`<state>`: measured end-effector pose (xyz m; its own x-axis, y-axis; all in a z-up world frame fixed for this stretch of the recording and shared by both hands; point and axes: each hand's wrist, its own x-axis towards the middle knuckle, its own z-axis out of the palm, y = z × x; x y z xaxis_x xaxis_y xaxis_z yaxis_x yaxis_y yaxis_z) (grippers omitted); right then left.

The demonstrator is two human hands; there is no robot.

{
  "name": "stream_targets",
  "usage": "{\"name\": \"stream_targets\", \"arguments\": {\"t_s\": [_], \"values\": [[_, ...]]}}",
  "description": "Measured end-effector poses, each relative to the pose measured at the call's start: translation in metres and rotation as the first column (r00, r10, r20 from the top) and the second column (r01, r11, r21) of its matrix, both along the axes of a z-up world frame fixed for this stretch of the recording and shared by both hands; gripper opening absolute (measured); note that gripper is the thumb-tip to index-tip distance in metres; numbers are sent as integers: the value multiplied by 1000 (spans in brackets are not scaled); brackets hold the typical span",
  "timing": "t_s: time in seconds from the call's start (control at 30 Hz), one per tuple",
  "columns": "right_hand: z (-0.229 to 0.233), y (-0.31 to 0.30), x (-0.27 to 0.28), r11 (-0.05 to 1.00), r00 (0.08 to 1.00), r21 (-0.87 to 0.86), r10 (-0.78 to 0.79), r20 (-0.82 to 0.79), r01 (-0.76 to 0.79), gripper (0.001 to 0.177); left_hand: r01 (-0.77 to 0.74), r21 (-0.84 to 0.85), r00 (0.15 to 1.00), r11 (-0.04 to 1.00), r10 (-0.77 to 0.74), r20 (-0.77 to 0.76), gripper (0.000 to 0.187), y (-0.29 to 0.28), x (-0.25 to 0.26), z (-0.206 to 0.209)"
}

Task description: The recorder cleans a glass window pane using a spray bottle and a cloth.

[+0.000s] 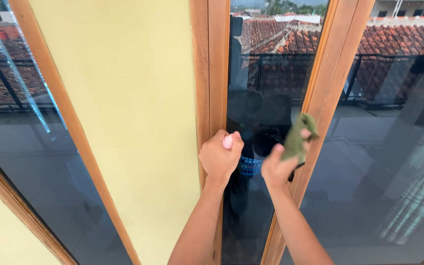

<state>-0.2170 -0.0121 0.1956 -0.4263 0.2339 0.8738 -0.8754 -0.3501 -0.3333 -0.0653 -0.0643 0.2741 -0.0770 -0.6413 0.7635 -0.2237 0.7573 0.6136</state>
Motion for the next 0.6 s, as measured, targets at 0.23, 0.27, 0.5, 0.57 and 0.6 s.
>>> {"name": "stream_targets", "arguments": {"t_s": [0.23, 0.27, 0.5, 0.57, 0.6], "values": [[-12, -29, -17, 717, 756, 441, -182, -628, 540, 65, 41, -112, 984, 993, -59, -167, 35, -19, 16, -29], [-31, -35, -32, 706, 682, 473, -19, -731, 527, 63, 61, -104, 984, 993, -77, -162, 35, -23, 17, -33], [155, -13, -26, 591, 238, 35, -270, -933, 806, 51, 91, -143, 979, 986, -115, -166, 34, -28, 16, 7], [205, -15, -10, 643, 546, 278, -263, -795, 714, 54, 78, -151, 976, 986, -106, -192, 35, -31, 14, 21], [205, -22, -5, 645, 545, 277, -259, -797, 712, 54, 73, -148, 975, 986, -101, -196, 35, -32, 14, 21]]}}
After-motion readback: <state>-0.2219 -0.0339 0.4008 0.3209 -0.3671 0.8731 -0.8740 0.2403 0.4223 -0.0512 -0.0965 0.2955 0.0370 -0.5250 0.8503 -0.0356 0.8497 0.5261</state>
